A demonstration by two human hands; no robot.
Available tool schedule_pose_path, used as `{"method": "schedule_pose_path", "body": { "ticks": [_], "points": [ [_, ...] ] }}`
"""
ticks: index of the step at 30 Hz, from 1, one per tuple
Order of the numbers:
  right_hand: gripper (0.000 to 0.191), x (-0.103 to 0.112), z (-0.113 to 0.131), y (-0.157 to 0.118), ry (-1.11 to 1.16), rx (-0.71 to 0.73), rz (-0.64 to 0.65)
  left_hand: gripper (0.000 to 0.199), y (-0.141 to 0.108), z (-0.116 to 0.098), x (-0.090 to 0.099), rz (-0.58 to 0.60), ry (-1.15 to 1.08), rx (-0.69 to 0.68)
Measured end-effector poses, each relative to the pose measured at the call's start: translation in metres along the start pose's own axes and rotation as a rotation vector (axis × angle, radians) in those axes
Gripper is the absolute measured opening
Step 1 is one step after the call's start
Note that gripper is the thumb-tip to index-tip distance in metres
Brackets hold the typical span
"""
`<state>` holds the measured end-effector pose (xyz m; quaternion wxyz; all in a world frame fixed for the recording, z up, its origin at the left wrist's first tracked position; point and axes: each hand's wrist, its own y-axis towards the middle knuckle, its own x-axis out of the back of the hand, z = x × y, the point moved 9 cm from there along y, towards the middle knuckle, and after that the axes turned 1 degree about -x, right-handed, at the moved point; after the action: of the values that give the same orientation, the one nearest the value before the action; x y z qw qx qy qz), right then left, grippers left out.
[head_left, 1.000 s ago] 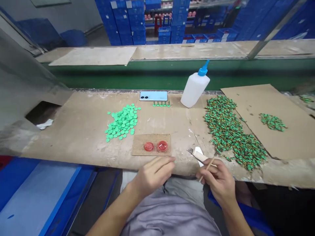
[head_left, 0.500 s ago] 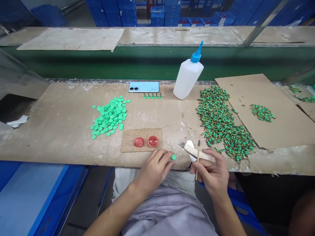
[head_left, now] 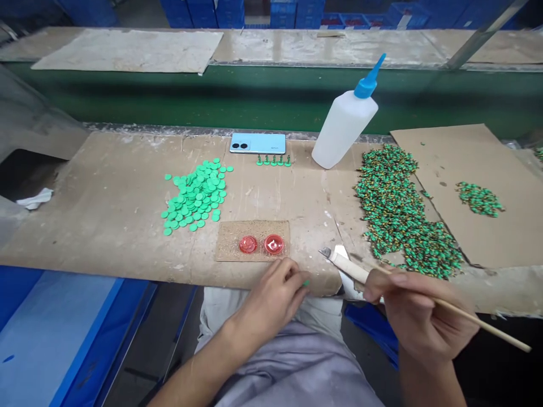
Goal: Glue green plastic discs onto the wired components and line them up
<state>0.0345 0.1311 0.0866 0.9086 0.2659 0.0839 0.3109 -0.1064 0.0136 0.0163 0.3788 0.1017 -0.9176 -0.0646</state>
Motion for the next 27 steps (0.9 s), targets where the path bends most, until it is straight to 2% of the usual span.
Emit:
{"method": "schedule_pose_path", "body": {
  "ticks": [3, 9, 12, 15, 21, 24, 27],
  "points": [
    [0.022, -0.006, -0.004, 0.016, -0.007, 0.018, -0.047, 0.009, 0.001, 0.005, -0.001, -0.019, -0.01, -0.005],
    [0.024, -0.044, -0.012, 0.046, -0.016, 0.04, 0.058, 0.012, -0.001, 0.008, 0.004, -0.112, -0.007, -0.027],
    [0.02, -0.053, -0.018, 0.062, 0.039, 0.032, 0.005, 0.012, -0.002, 0.008, 0.003, -0.059, -0.017, -0.014],
    [0.012, -0.063, -0.024, 0.074, 0.076, 0.099, -0.008, 0.007, -0.003, 0.007, 0.002, -0.028, -0.02, -0.009],
    [0.028, -0.079, -0.042, 0.067, 0.078, 0.161, 0.061, 0.011, -0.002, 0.01, -0.002, -0.012, 0.033, 0.009],
    [0.033, -0.085, -0.05, 0.057, -0.004, 0.105, 0.106, 0.012, -0.002, 0.009, -0.005, 0.024, 0.026, -0.005],
    [0.03, -0.093, -0.059, 0.051, -0.132, 0.019, 0.199, 0.012, -0.001, 0.008, -0.003, 0.03, 0.031, -0.019]
  ]
}}
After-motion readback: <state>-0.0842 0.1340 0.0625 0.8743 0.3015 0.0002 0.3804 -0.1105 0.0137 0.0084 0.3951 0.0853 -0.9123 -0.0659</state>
